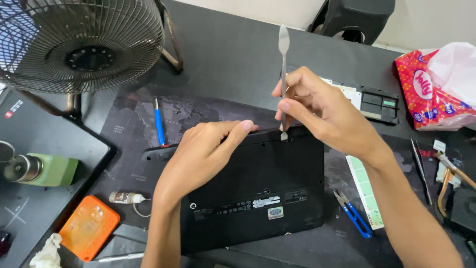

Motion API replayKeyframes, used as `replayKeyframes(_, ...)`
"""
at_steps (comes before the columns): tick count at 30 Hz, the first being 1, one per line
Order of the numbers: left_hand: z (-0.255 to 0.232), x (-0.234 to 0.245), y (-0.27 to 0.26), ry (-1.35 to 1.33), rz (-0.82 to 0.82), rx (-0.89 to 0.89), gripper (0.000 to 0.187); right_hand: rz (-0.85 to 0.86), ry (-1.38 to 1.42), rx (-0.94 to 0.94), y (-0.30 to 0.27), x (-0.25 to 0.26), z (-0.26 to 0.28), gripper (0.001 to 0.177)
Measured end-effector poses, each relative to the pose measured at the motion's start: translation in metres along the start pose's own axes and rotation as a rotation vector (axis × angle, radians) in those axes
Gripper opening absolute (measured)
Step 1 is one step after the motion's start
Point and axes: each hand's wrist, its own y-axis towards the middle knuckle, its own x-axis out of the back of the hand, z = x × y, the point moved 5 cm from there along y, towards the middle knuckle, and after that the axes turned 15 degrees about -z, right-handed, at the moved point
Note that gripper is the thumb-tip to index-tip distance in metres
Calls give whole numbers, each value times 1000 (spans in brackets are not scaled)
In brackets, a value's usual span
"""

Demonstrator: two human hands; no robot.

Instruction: The person uses a metal prying tool to open the casing of a red laptop, then uses a screwdriver to remove screws from the internal components. They detach the bottom cover, revealing the motherboard and other parts, and continue to manipulate the internal hardware and casing.

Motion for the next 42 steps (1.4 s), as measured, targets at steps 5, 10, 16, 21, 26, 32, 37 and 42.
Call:
replayKeyframes(5, 10, -7, 1, -70, -59, -138, 38, 61, 101, -18, 8, -2, -25, 15)
replayKeyframes(10, 25, -2, 2, 33, 85, 247, 60, 109, 165, -77, 10, -8, -36, 15)
replayKeyframes(16, 34, 5, -4, -355, 253, 287, 100, 111, 177, -118, 6, -17, -33, 15)
replayKeyframes(21, 43, 1, -2, -347, 354, 209, 120, 59, 94, -122, 8, -19, -37, 17)
replayKeyframes(26, 54, -10, 3, -396, 362, 169, 125, 43, 34, -141, 11, -18, -44, 18)
replayKeyframes(32, 50, -15, 6, -358, 318, 164, 117, 54, 41, -201, 14, -13, -66, 20)
replayKeyframes(37, 54, -22, 8, -376, 269, 21, 92, 56, 30, -196, 12, -15, -59, 21)
replayKeyframes(42, 45, -17, 3, -200, 240, -121, 54, 65, 24, -134, 13, -19, -56, 20)
